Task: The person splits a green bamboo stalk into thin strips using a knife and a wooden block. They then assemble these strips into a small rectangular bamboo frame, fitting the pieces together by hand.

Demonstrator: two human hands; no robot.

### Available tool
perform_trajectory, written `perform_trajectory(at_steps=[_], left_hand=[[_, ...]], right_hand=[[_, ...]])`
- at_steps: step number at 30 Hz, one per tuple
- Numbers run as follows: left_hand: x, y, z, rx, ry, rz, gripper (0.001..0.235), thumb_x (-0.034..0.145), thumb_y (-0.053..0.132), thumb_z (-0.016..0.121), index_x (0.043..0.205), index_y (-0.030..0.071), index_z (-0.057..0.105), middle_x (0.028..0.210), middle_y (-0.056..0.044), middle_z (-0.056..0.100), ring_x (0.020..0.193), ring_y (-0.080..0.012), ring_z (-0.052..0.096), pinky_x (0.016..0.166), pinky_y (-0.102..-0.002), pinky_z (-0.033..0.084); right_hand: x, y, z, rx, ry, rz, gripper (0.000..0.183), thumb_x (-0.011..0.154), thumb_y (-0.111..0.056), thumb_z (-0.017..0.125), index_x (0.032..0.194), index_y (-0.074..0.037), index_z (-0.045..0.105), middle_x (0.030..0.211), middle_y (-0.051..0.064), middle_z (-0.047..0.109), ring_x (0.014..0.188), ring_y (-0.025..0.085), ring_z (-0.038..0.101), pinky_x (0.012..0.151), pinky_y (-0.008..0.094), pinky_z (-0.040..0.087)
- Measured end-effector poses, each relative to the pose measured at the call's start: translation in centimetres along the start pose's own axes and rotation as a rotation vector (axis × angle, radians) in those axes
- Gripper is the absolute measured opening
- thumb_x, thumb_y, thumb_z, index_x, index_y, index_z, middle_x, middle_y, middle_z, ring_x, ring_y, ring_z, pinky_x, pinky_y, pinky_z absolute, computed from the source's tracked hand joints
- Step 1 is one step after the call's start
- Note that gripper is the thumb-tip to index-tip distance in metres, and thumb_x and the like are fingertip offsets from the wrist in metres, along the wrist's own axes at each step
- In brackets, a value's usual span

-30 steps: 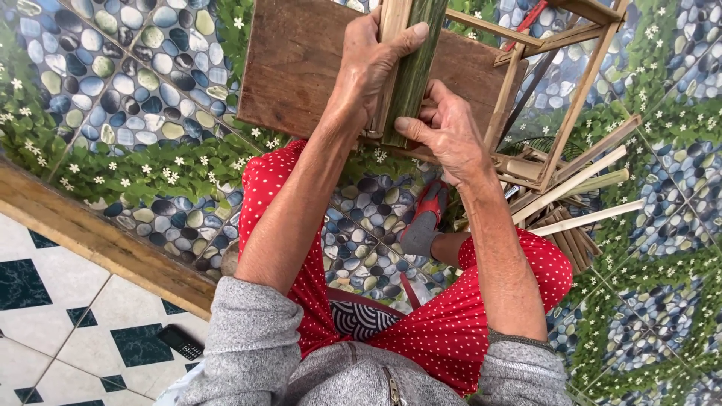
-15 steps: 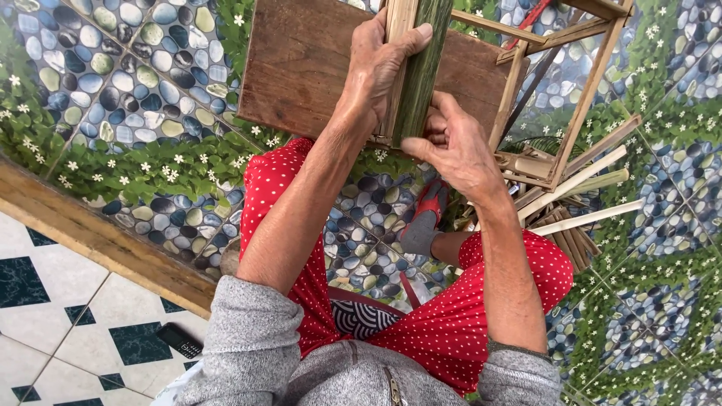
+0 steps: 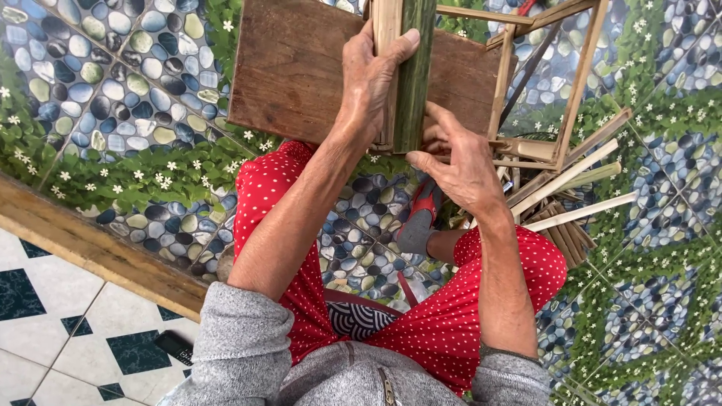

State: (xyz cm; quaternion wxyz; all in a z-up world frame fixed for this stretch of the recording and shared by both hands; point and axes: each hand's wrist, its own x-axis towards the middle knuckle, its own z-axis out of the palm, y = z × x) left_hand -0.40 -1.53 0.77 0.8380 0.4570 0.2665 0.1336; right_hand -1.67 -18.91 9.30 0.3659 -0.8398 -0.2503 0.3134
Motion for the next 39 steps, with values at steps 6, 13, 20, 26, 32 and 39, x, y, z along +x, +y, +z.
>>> perform_trajectory(at_steps=[6, 13, 20, 26, 32, 39], left_hand=[[-0.3, 0.4, -0.2, -0.014, -0.002, -0.013, 0.036, 0.081, 0.026, 0.079, 0.107, 0.002, 0.068, 0.089, -0.008, 0.072, 0.077, -0.0180, 0.070, 0.066, -0.035, 0.067], [-0.2, 1.2, 0.0, -0.003, 0.045, -0.095, 0.041, 0.077, 0.026, 0.080, 0.108, 0.002, 0.070, 0.087, -0.008, 0.073, 0.074, -0.0190, 0.070, 0.065, -0.034, 0.065], [-0.6, 1.7, 0.2, -0.034, 0.066, -0.110, 0.048, 0.078, 0.025, 0.079, 0.116, 0.000, 0.067, 0.092, -0.012, 0.073, 0.076, -0.0215, 0.071, 0.066, -0.037, 0.067], [-0.4, 1.3, 0.0, -0.004, 0.047, -0.083, 0.048, 0.080, 0.028, 0.079, 0.116, -0.001, 0.066, 0.091, -0.011, 0.072, 0.076, -0.0207, 0.071, 0.065, -0.036, 0.067], [-0.2, 0.9, -0.1, -0.027, 0.057, -0.072, 0.051, 0.074, 0.028, 0.084, 0.113, 0.000, 0.068, 0.092, -0.011, 0.074, 0.078, -0.0215, 0.071, 0.068, -0.036, 0.066], [-0.4, 0.9, 0.0, -0.017, 0.014, -0.052, 0.051, 0.078, 0.033, 0.081, 0.115, 0.000, 0.065, 0.092, -0.011, 0.072, 0.077, -0.0215, 0.071, 0.065, -0.037, 0.069]], right_hand=[[-0.1, 0.1, 0.2, -0.034, 0.007, -0.029, 0.070, 0.097, -0.021, 0.072, 0.155, -0.001, 0.038, 0.109, 0.013, 0.070, 0.097, 0.025, 0.070, 0.091, 0.038, 0.058], [0.9, -0.4, 0.1, 0.105, -0.001, -0.051, 0.057, 0.102, -0.022, 0.059, 0.153, -0.004, 0.041, 0.109, 0.016, 0.072, 0.111, 0.031, 0.070, 0.091, 0.043, 0.057], [2.0, -0.6, 1.5, 0.202, 0.106, 0.024, 0.061, 0.099, -0.017, 0.064, 0.154, -0.005, 0.038, 0.127, 0.021, 0.070, 0.117, 0.034, 0.069, 0.102, 0.046, 0.058], [2.6, 0.0, 1.4, 0.233, 0.130, 0.016, 0.061, 0.096, -0.012, 0.068, 0.151, -0.003, 0.043, 0.114, 0.022, 0.074, 0.104, 0.032, 0.076, 0.089, 0.042, 0.064], [2.6, -0.8, 0.8, 0.331, 0.095, 0.024, 0.056, 0.098, -0.013, 0.066, 0.148, -0.003, 0.045, 0.107, 0.017, 0.076, 0.098, 0.026, 0.076, 0.085, 0.038, 0.066], [3.0, -0.2, 1.0, 0.364, 0.119, 0.066, 0.050, 0.096, -0.017, 0.070, 0.141, -0.003, 0.052, 0.100, 0.011, 0.075, 0.089, 0.019, 0.073, 0.082, 0.032, 0.062]])
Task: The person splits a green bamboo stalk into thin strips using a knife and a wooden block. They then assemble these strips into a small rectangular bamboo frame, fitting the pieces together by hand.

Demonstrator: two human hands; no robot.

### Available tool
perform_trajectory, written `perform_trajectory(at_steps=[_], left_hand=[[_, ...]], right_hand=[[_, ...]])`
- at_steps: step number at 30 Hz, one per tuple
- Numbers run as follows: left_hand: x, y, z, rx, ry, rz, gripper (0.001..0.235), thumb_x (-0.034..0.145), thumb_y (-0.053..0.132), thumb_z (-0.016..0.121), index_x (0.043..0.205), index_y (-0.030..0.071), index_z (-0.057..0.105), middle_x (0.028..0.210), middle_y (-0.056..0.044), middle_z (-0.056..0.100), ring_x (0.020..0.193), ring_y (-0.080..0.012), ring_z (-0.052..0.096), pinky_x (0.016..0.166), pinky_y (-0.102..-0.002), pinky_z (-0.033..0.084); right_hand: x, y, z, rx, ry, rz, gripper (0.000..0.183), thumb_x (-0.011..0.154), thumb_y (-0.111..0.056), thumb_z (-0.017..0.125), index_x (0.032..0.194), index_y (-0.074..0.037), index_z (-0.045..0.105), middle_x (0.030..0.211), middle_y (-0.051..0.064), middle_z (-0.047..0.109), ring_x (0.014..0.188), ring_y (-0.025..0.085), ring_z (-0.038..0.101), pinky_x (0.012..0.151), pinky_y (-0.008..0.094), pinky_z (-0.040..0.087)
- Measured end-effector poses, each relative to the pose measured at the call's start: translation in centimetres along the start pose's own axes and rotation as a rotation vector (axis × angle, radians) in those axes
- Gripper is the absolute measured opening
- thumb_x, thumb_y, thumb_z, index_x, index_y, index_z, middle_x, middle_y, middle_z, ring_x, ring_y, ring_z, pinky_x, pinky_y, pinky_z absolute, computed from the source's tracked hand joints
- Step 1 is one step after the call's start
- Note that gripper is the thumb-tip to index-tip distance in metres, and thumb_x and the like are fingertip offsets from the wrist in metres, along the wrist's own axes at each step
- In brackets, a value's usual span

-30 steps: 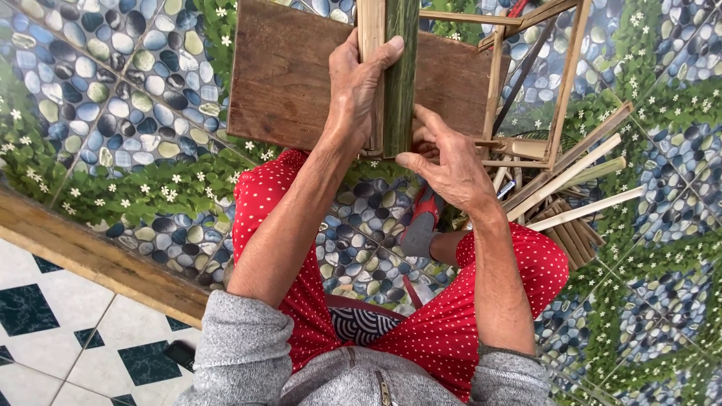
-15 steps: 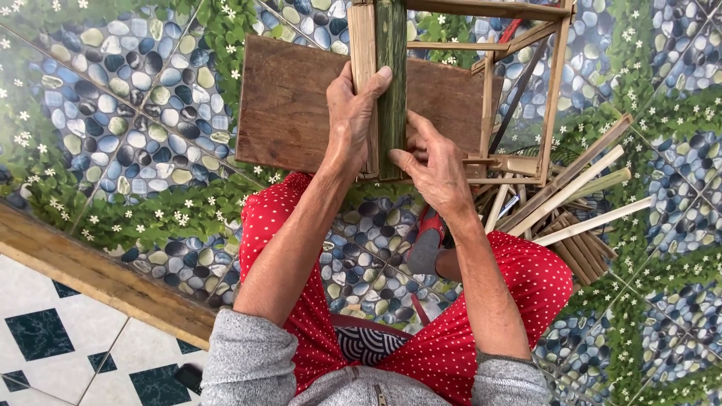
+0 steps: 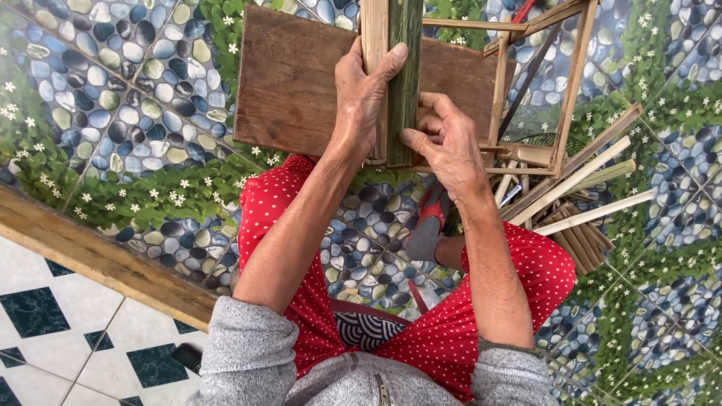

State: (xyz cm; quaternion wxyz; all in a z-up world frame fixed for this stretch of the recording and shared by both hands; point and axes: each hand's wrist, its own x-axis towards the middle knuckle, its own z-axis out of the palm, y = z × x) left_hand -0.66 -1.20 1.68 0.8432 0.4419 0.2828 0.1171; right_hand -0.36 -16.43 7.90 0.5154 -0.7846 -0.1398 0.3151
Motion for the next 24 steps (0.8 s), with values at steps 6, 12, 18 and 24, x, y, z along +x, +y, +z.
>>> perform_trajectory(at_steps=[6, 12, 18, 24], left_hand=[[-0.1, 0.0, 0.0, 0.138, 0.023, 0.043, 0.048, 0.078, 0.040, 0.078, 0.106, 0.003, 0.066, 0.086, -0.007, 0.071, 0.074, -0.0175, 0.069, 0.062, -0.034, 0.066], [0.1, -0.2, 0.1, 0.013, 0.029, -0.002, 0.040, 0.082, 0.025, 0.078, 0.111, 0.000, 0.067, 0.091, -0.010, 0.072, 0.077, -0.0197, 0.071, 0.068, -0.035, 0.066], [0.4, -0.3, -0.2, 0.034, -0.007, 0.000, 0.052, 0.081, 0.031, 0.078, 0.118, -0.001, 0.064, 0.097, -0.012, 0.073, 0.082, -0.0212, 0.073, 0.074, -0.035, 0.069], [0.3, 0.5, 0.1, 0.013, 0.020, -0.100, 0.046, 0.081, 0.023, 0.079, 0.119, -0.001, 0.064, 0.094, -0.011, 0.072, 0.076, -0.0196, 0.071, 0.064, -0.034, 0.069]], right_hand=[[0.3, -0.1, -0.1, 0.048, 0.001, 0.037, 0.043, 0.096, -0.013, 0.069, 0.134, -0.003, 0.053, 0.094, 0.010, 0.074, 0.085, 0.021, 0.074, 0.080, 0.033, 0.064], [2.5, 0.1, 0.2, -0.001, 0.030, 0.030, 0.049, 0.099, -0.036, 0.060, 0.134, -0.004, 0.051, 0.137, 0.014, 0.061, 0.120, 0.025, 0.063, 0.103, 0.040, 0.056], [2.1, 2.4, -0.1, 0.170, 0.113, 0.011, 0.057, 0.095, -0.039, 0.066, 0.137, -0.005, 0.049, 0.141, 0.018, 0.057, 0.129, 0.030, 0.057, 0.109, 0.045, 0.052], [1.6, 1.5, -0.8, 0.083, 0.190, -0.123, 0.045, 0.100, -0.029, 0.065, 0.136, -0.005, 0.055, 0.121, 0.013, 0.064, 0.107, 0.021, 0.068, 0.087, 0.031, 0.063]])
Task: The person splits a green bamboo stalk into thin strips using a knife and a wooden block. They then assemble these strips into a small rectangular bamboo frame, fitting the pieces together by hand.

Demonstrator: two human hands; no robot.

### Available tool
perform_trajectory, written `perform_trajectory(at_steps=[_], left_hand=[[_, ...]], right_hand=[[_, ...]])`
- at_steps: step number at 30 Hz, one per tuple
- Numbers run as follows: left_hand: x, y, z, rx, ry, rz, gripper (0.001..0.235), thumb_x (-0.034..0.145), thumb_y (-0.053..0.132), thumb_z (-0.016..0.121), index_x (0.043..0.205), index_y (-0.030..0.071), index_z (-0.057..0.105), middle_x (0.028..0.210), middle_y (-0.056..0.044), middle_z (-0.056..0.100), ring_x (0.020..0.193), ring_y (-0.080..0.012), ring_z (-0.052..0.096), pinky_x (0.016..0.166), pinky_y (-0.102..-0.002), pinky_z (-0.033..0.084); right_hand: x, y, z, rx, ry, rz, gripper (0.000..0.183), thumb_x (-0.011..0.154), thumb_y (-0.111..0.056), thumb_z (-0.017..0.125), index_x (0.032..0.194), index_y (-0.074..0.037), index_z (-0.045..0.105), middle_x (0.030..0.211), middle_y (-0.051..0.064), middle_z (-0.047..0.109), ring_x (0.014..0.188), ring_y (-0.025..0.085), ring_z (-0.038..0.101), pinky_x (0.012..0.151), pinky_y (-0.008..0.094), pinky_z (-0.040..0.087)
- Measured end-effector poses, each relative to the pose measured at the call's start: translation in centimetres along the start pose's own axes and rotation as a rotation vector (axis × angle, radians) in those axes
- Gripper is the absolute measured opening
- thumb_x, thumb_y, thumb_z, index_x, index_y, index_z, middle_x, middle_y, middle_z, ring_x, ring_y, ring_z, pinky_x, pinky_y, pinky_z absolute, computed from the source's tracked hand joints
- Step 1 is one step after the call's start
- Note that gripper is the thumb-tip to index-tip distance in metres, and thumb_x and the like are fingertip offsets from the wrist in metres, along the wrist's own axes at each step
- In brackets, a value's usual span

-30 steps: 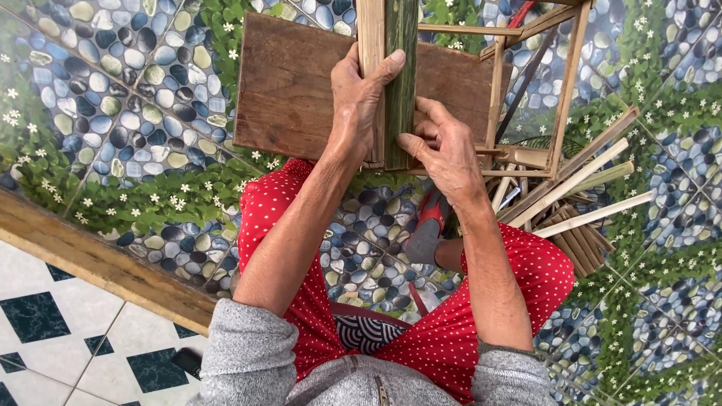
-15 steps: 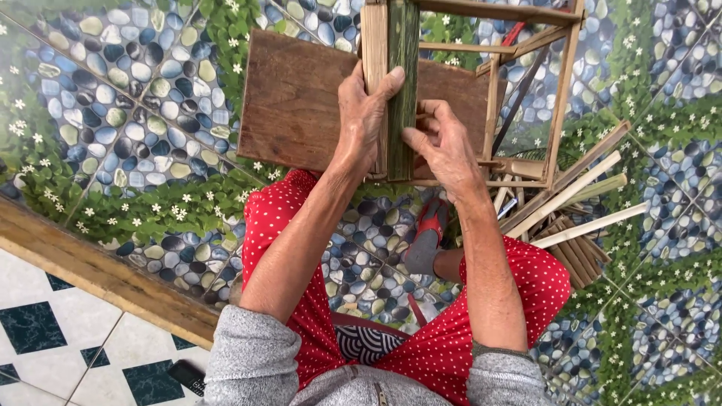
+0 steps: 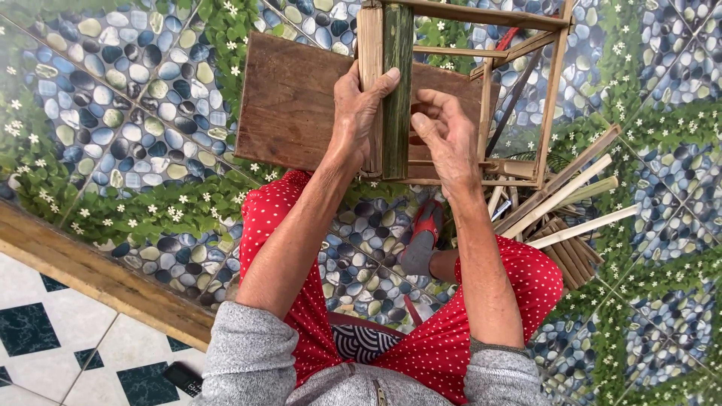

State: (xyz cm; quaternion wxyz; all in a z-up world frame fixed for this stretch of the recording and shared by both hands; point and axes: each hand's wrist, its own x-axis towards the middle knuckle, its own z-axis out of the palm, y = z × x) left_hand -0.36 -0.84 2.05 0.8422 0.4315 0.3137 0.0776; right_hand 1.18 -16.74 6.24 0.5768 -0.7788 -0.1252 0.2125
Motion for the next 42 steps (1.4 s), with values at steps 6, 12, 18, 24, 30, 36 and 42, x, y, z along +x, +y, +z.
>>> perform_trajectory(at_steps=[6, 12, 18, 24, 30, 36, 42], left_hand=[[0.2, 0.2, -0.7, -0.037, -0.021, -0.037, 0.048, 0.075, 0.025, 0.083, 0.113, 0.000, 0.069, 0.096, -0.011, 0.075, 0.083, -0.0201, 0.071, 0.076, -0.034, 0.064], [0.8, -0.3, -1.1, -0.127, -0.048, -0.069, 0.044, 0.078, 0.019, 0.083, 0.113, -0.002, 0.069, 0.092, -0.014, 0.074, 0.077, -0.0233, 0.070, 0.066, -0.040, 0.066], [1.0, -1.0, -1.2, -0.170, -0.086, -0.030, 0.039, 0.080, 0.019, 0.083, 0.110, -0.002, 0.068, 0.088, -0.013, 0.072, 0.072, -0.0234, 0.069, 0.061, -0.040, 0.065], [0.7, -1.1, -0.8, -0.120, -0.026, -0.009, 0.044, 0.076, 0.025, 0.083, 0.108, -0.002, 0.068, 0.089, -0.012, 0.073, 0.076, -0.0207, 0.070, 0.065, -0.036, 0.065], [0.4, -1.1, -0.8, -0.117, -0.034, 0.021, 0.047, 0.078, 0.026, 0.081, 0.112, -0.003, 0.067, 0.092, -0.013, 0.074, 0.078, -0.0218, 0.072, 0.066, -0.038, 0.067], [0.2, -0.7, -0.5, -0.185, -0.027, -0.042, 0.042, 0.079, 0.018, 0.080, 0.110, -0.005, 0.064, 0.086, -0.018, 0.073, 0.068, -0.0283, 0.074, 0.060, -0.042, 0.067], [-0.4, -0.1, -0.1, -0.208, -0.066, -0.006, 0.042, 0.080, 0.018, 0.079, 0.111, -0.005, 0.063, 0.086, -0.021, 0.075, 0.069, -0.0336, 0.078, 0.061, -0.045, 0.068]], right_hand=[[0.8, -0.3, 0.8, 0.073, -0.017, 0.102, 0.047, 0.094, -0.023, 0.069, 0.136, -0.008, 0.055, 0.125, 0.009, 0.067, 0.113, 0.019, 0.065, 0.102, 0.035, 0.058], [0.6, -1.2, 0.6, 0.129, -0.125, 0.173, 0.060, 0.092, -0.023, 0.073, 0.144, -0.009, 0.048, 0.124, 0.010, 0.066, 0.115, 0.021, 0.068, 0.099, 0.036, 0.061], [0.4, -0.7, 1.0, 0.211, -0.136, 0.127, 0.066, 0.091, -0.015, 0.076, 0.148, -0.007, 0.043, 0.100, 0.011, 0.074, 0.094, 0.021, 0.075, 0.083, 0.040, 0.070], [0.3, 0.4, 1.8, 0.259, -0.076, 0.096, 0.059, 0.094, -0.002, 0.073, 0.147, -0.008, 0.046, 0.091, 0.008, 0.071, 0.088, 0.015, 0.070, 0.079, 0.033, 0.065], [0.3, 0.9, 1.9, 0.294, -0.030, 0.089, 0.059, 0.092, -0.002, 0.076, 0.144, -0.008, 0.050, 0.087, 0.006, 0.069, 0.082, 0.012, 0.067, 0.075, 0.030, 0.062], [-0.4, -1.8, 0.5, 0.062, -0.154, 0.156, 0.070, 0.097, -0.006, 0.071, 0.154, -0.014, 0.031, 0.090, 0.008, 0.070, 0.086, 0.017, 0.072, 0.085, 0.031, 0.063], [-1.9, -4.3, 0.0, -0.208, -0.410, 0.247, 0.097, 0.091, -0.021, 0.072, 0.162, -0.013, 0.006, 0.122, 0.024, 0.074, 0.111, 0.034, 0.076, 0.101, 0.045, 0.058]])
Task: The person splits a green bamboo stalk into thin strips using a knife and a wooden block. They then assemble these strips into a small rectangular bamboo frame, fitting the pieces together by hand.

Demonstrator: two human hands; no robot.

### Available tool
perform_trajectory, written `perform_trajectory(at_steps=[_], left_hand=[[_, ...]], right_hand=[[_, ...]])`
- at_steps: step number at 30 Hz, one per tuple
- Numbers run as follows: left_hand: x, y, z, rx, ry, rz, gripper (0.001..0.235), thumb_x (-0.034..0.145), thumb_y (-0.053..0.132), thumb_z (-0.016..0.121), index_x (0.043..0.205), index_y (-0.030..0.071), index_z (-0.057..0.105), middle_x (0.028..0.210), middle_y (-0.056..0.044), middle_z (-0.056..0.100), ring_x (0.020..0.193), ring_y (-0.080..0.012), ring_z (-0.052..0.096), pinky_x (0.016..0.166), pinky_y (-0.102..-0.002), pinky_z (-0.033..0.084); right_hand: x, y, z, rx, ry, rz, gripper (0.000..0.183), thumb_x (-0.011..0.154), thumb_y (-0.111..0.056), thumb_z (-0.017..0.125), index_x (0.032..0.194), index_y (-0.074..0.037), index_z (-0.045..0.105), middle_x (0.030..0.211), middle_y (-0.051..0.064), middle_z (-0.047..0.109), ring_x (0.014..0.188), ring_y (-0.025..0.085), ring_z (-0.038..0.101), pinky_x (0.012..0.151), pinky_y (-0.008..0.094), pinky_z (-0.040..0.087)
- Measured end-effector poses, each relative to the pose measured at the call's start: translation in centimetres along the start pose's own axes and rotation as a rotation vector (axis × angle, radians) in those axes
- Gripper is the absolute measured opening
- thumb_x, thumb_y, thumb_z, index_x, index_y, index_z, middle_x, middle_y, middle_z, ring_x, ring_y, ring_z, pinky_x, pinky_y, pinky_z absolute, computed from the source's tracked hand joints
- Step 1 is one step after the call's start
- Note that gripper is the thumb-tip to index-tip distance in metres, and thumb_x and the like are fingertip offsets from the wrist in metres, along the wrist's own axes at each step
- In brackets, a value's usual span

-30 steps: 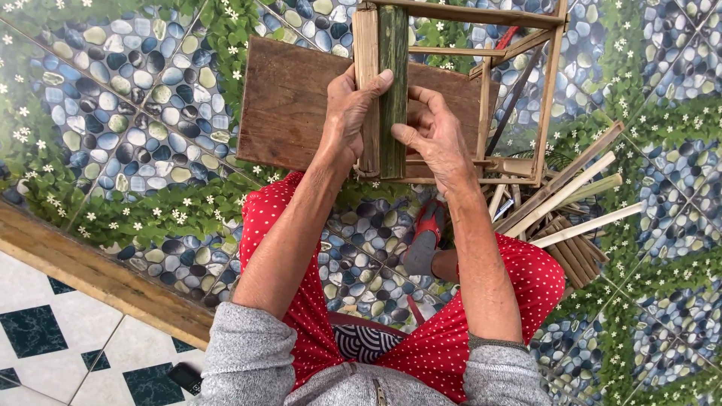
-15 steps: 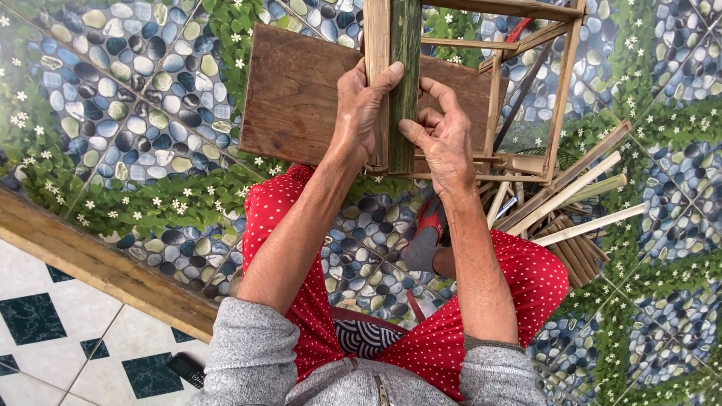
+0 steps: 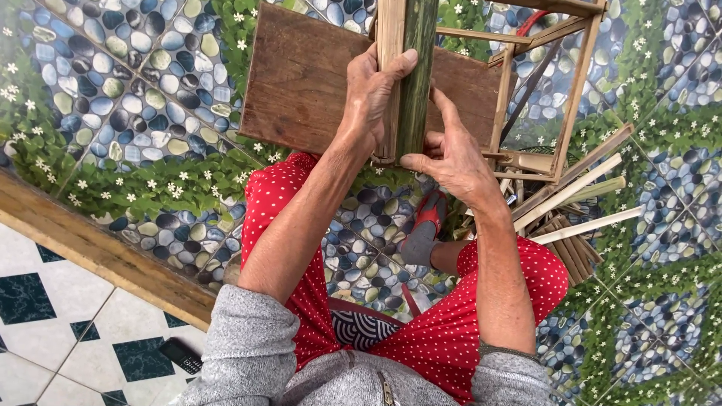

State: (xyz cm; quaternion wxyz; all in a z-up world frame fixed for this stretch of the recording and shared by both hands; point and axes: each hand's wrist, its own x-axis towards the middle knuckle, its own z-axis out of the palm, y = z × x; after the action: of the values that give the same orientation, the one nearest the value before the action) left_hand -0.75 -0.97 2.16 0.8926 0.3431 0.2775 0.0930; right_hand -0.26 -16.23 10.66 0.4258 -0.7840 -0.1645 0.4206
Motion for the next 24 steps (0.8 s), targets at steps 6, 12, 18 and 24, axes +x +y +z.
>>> perform_trajectory(at_steps=[6, 12, 18, 24], left_hand=[[-0.2, 0.1, 0.2, 0.005, -0.002, 0.022, 0.043, 0.081, 0.019, 0.077, 0.113, -0.006, 0.062, 0.087, -0.021, 0.074, 0.069, -0.0334, 0.078, 0.061, -0.044, 0.069], [0.4, -0.7, 0.0, 0.046, 0.036, 0.052, 0.034, 0.082, 0.018, 0.077, 0.107, -0.003, 0.067, 0.083, -0.013, 0.072, 0.070, -0.0243, 0.072, 0.062, -0.041, 0.068], [0.3, -0.3, 0.3, 0.131, 0.093, 0.025, 0.032, 0.080, 0.021, 0.077, 0.102, 0.000, 0.067, 0.087, -0.013, 0.074, 0.074, -0.0237, 0.074, 0.065, -0.040, 0.070], [0.4, -0.8, 0.3, 0.081, 0.067, 0.059, 0.033, 0.080, 0.022, 0.077, 0.101, -0.001, 0.067, 0.082, -0.015, 0.075, 0.065, -0.0265, 0.076, 0.060, -0.039, 0.071]], right_hand=[[0.6, 0.4, -0.4, -0.014, -0.090, -0.005, 0.106, 0.085, -0.027, 0.077, 0.162, -0.009, 0.006, 0.144, 0.027, 0.057, 0.117, 0.037, 0.070, 0.100, 0.046, 0.057], [0.7, 0.2, 0.0, 0.004, -0.075, 0.029, 0.098, 0.086, -0.012, 0.075, 0.161, -0.011, 0.013, 0.141, 0.022, 0.058, 0.108, 0.031, 0.070, 0.086, 0.041, 0.061], [0.2, 0.5, 0.5, 0.040, -0.020, 0.029, 0.098, 0.088, -0.004, 0.075, 0.163, -0.011, 0.012, 0.107, 0.022, 0.075, 0.097, 0.028, 0.076, 0.086, 0.035, 0.060], [0.1, 0.7, 0.8, 0.073, 0.006, 0.016, 0.093, 0.088, 0.001, 0.072, 0.161, -0.011, 0.017, 0.101, 0.020, 0.075, 0.089, 0.025, 0.075, 0.083, 0.034, 0.063]])
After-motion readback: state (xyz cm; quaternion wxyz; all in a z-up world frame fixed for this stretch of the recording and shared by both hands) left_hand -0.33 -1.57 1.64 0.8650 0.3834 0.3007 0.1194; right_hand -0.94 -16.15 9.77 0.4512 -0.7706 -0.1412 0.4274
